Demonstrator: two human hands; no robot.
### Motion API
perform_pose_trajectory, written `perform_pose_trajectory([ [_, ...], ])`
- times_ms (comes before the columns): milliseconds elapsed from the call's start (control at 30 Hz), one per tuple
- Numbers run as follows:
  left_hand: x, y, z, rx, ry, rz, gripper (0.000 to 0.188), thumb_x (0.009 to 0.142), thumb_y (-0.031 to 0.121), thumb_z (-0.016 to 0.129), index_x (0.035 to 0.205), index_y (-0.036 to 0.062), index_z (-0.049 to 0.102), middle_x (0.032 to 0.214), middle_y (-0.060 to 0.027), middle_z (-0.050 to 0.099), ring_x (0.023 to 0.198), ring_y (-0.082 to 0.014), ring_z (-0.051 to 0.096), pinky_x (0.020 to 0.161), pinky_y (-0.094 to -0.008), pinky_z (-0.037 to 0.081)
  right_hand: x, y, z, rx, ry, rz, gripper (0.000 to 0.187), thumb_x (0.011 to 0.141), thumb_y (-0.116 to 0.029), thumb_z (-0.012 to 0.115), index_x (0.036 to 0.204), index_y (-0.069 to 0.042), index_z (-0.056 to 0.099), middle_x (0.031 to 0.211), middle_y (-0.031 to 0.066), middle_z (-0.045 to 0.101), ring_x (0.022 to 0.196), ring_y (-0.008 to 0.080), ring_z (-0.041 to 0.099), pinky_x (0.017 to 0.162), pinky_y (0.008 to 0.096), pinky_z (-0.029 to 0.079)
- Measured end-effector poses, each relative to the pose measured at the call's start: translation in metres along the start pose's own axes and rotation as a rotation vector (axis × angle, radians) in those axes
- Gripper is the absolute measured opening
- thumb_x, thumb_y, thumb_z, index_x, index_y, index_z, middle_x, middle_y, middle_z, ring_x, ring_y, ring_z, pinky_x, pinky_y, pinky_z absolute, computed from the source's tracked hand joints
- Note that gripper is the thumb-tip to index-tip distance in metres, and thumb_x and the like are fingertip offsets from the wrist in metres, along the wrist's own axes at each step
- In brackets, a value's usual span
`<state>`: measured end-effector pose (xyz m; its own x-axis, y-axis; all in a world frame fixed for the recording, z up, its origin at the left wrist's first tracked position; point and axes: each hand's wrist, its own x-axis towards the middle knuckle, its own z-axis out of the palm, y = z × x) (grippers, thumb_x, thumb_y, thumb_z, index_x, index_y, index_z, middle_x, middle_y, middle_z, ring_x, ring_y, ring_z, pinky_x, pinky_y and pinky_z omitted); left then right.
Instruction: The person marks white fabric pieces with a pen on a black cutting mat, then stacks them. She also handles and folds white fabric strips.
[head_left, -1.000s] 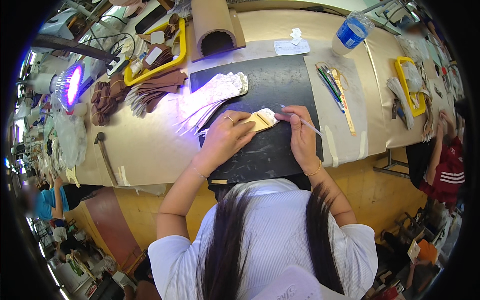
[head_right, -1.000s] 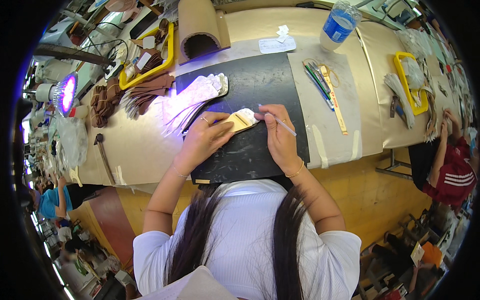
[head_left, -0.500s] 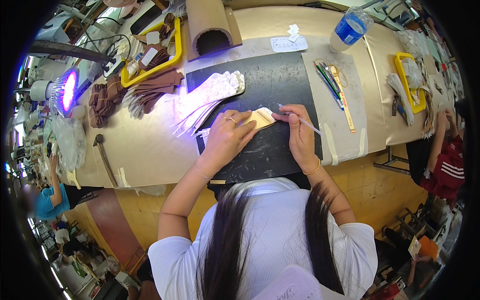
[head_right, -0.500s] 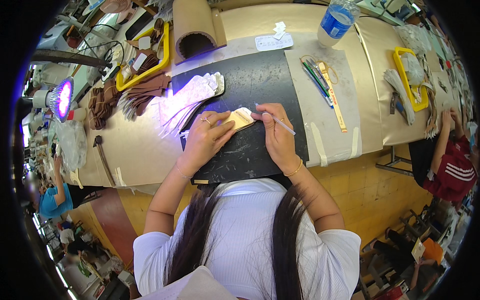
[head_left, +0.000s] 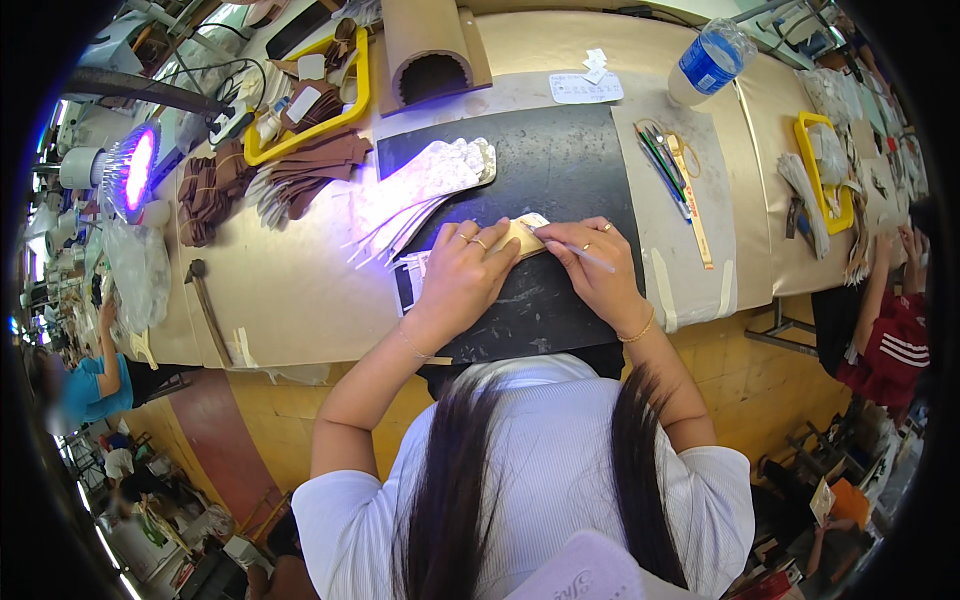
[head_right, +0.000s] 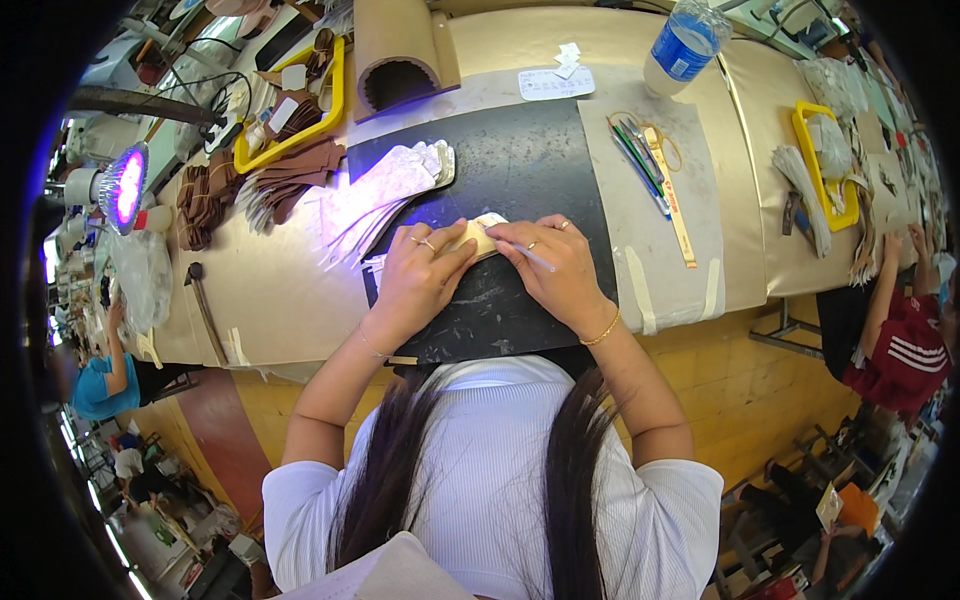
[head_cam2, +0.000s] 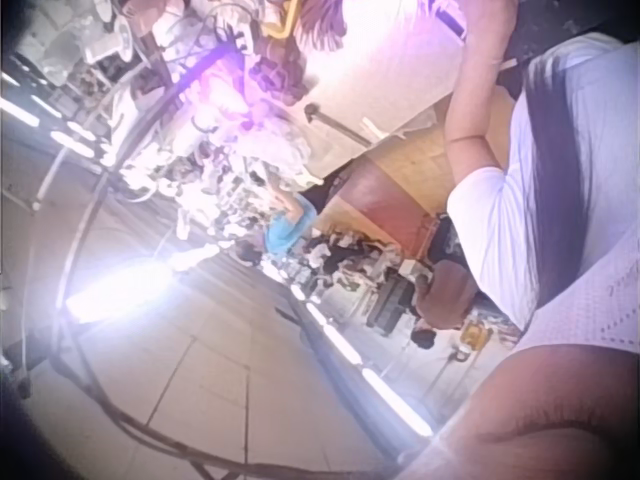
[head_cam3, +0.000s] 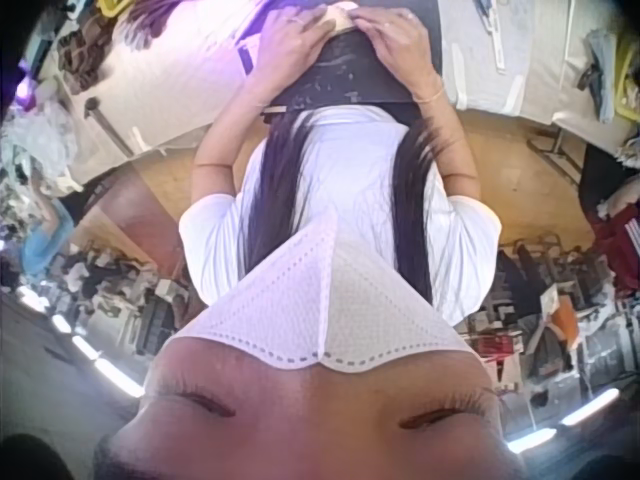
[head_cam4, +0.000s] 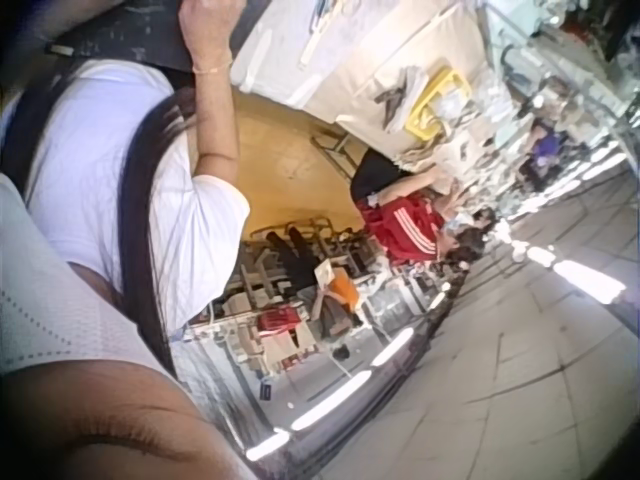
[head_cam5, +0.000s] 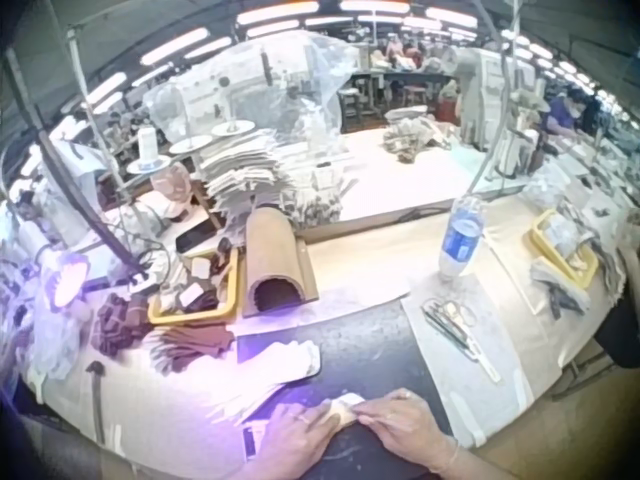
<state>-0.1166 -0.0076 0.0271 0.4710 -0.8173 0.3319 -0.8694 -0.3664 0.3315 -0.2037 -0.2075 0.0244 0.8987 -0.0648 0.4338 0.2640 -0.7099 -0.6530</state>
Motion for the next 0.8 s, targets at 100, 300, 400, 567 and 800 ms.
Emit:
perform_pose_trajectory([
  [100,0.0007,0.001,0.0004,0.02,0.015,-0.003,0.02,0.082,0.019,0.076,0.1,0.0081,0.074,0.115,-0.0096,0.07,0.087,-0.0245,0.058,0.08,-0.0388,0.046,0.0027,0.0022,-0.0014,-0.037,-0.053,-0.047,0.015,0.09,-0.014,0.072,0.104,-0.011,0.072,0.092,0.0036,0.075,0.077,0.0202,0.069,0.076,0.0344,0.048],
  [300,0.0,0.001,0.0007,0.024,0.022,-0.005,0.022,0.081,0.019,0.077,0.1,0.0086,0.075,0.114,-0.0085,0.07,0.088,-0.0244,0.058,0.08,-0.0386,0.046,0.0041,0.0032,-0.0053,-0.041,-0.093,-0.062,0.017,0.088,-0.01,0.073,0.104,-0.008,0.074,0.098,0.0054,0.075,0.079,0.0204,0.068,0.076,0.0345,0.047],
  [400,0.0003,0.0008,0.0006,0.027,0.019,-0.002,0.021,0.082,0.02,0.076,0.1,0.0084,0.075,0.115,-0.0086,0.07,0.088,-0.0248,0.058,0.08,-0.0388,0.046,0.0052,0.0021,-0.0046,-0.034,-0.069,-0.084,0.016,0.087,-0.011,0.073,0.103,-0.008,0.074,0.097,0.0056,0.075,0.08,0.021,0.068,0.076,0.0344,0.046],
  [567,0.0014,0.002,-0.0007,0.033,0.004,-0.009,0.021,0.082,0.02,0.076,0.099,0.0079,0.075,0.115,-0.0089,0.07,0.089,-0.0252,0.058,0.08,-0.0391,0.046,0.006,0.0008,-0.0031,-0.074,-0.069,-0.072,0.011,0.089,-0.014,0.072,0.098,-0.011,0.071,0.089,0.0032,0.072,0.08,0.0209,0.068,0.078,0.0347,0.048],
  [800,0.0007,0.0028,0.0004,-0.017,0.025,-0.029,0.02,0.081,0.019,0.077,0.098,0.0077,0.074,0.113,-0.0093,0.069,0.093,-0.0271,0.06,0.082,-0.0401,0.047,0.0002,0.0049,-0.0003,0.041,0.049,0.009,0.015,0.097,-0.019,0.063,0.092,-0.005,0.066,0.086,0.008,0.067,0.076,0.0286,0.064,0.079,0.0382,0.05],
])
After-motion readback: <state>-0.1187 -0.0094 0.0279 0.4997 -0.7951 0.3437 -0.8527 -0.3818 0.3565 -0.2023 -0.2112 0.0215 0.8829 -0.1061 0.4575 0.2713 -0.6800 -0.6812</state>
